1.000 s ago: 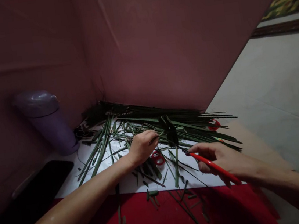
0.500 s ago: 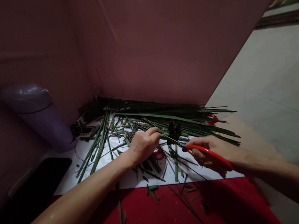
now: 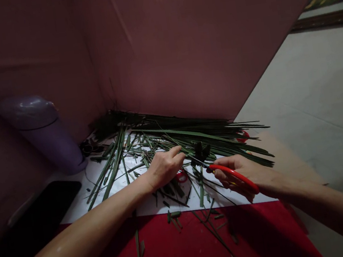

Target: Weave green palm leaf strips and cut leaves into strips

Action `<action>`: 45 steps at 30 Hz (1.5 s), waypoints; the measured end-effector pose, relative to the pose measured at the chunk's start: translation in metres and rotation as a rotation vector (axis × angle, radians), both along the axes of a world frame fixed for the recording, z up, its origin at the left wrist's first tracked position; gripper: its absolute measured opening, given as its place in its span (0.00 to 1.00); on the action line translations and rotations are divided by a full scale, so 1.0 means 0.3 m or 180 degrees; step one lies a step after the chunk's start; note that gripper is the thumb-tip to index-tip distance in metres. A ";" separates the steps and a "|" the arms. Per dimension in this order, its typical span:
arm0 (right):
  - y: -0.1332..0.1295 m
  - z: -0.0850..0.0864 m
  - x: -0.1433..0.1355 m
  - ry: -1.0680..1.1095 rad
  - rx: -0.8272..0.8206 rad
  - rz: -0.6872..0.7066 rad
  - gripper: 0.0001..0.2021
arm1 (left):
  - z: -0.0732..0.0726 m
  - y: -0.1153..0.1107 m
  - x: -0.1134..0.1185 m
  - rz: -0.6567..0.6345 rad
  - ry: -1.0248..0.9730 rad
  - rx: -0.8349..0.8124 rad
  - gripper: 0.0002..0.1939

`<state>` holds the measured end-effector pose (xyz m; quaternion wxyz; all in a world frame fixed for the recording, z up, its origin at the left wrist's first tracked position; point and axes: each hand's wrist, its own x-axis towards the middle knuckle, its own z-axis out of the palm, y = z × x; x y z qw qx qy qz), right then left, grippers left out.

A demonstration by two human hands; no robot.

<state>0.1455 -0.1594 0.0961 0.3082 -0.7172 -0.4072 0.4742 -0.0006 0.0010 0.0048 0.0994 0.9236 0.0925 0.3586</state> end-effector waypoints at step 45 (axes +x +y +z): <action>0.041 -0.057 -0.001 -0.1563 0.0562 0.0565 0.19 | -0.010 0.001 -0.004 0.0180 -0.0036 0.1527 0.10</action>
